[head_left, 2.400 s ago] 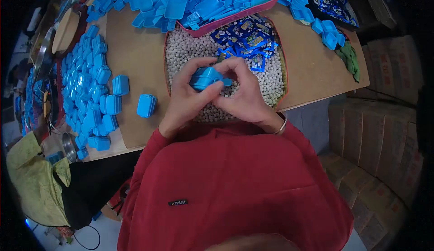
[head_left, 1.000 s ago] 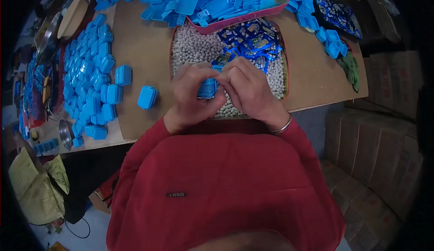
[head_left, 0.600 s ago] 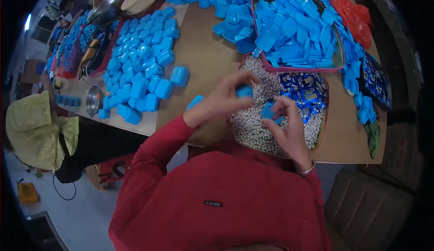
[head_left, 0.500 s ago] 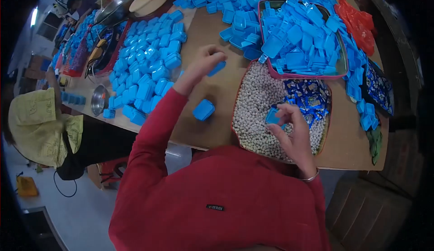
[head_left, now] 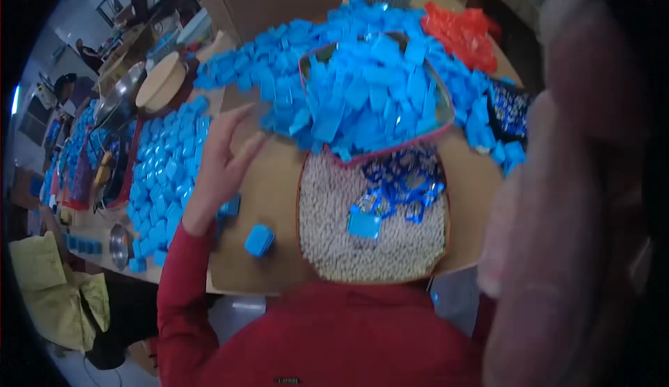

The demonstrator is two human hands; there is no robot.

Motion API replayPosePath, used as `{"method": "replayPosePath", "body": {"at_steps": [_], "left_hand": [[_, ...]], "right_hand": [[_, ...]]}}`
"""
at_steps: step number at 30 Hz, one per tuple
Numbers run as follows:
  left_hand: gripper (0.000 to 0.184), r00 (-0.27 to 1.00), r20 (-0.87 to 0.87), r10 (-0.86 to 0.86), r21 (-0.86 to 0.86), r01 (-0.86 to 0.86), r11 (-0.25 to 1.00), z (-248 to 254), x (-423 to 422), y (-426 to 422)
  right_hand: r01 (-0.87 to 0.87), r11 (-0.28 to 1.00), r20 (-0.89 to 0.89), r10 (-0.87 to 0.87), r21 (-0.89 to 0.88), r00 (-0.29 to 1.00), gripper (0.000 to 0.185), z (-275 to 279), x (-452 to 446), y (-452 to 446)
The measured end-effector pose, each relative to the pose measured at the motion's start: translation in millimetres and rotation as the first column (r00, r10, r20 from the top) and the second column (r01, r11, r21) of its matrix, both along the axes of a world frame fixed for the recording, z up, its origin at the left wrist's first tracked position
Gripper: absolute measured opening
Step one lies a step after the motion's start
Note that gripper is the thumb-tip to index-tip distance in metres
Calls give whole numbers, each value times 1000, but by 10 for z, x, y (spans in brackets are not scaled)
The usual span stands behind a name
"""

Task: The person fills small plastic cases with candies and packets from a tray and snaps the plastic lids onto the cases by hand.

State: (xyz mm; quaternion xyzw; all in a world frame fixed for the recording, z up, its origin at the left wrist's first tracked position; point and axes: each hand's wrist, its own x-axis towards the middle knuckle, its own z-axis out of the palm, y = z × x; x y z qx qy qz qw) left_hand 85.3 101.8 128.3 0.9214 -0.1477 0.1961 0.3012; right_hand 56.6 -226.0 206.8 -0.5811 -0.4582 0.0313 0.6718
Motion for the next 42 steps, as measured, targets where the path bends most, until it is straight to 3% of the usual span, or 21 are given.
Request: {"method": "replayPosePath", "body": {"at_steps": [4,8,13,18,20,22,24,26,28,31,32,34,36,38,39,40,42], "left_hand": [[52,983,154,-95,-53,104,993,673,-212,-342],[53,979,204,-6,-154,38,987,1055,-351,-329],[46,973,177,146,-306,-86,948,949,-324,-129],[43,989,-43,141,-426,-146,893,463,6,289],[44,994,-107,32,-585,-89,806,-85,357,615],[46,978,-207,-10,-580,-114,807,-473,627,995],[50,878,-478,-36,-583,-286,760,-589,902,1211],[64,852,-522,41,-446,-314,838,-800,1280,1482],[82,870,-422,254,-229,-373,899,-1130,1822,1909],[105,789,-454,415,-290,-571,768,-1182,2424,2190],[119,813,-479,331,-420,-543,728,-1173,2516,2236],[115,826,-456,332,-493,-545,678,-1374,2903,2412],[106,843,-461,277,-591,-525,613,-1577,3123,2376],[91,770,-412,487,-235,-606,760,-1822,3430,2327],[83,735,-354,578,-38,-629,776,-1944,3530,2308],[62,787,-189,587,64,-586,807,-1867,3486,2219],[54,834,-25,551,54,-549,834,-1897,3529,2124]], "right_hand": [[23,998,-23,-24,-62,999,78,168,84,-80],[66,998,-17,-66,-24,998,77,452,56,-246],[194,981,79,-193,-17,978,76,618,79,-303],[275,961,129,-271,-15,954,75,684,158,-206],[285,959,136,-280,-15,950,74,662,182,-137],[294,956,147,-290,-8,946,74,653,253,-46],[307,952,148,-302,-13,942,74,627,332,50],[321,947,141,-314,-26,939,73,586,385,120],[344,937,140,-334,-56,932,73,540,427,143],[395,905,121,-379,-159,917,73,418,462,108],[401,886,100,-388,-234,916,72,347,484,74],[371,833,45,-387,-411,921,53,148,514,-62],[375,807,-43,-441,-457,897,49,-49,506,-208],[401,774,-119,-516,-490,848,46,-275,461,-364],[427,752,-150,-562,-502,814,46,-396,420,-433],[447,731,-181,-603,-516,777,46,-509,386,-486],[435,762,-244,-592,-479,768,41,-723,327,-578]]}}
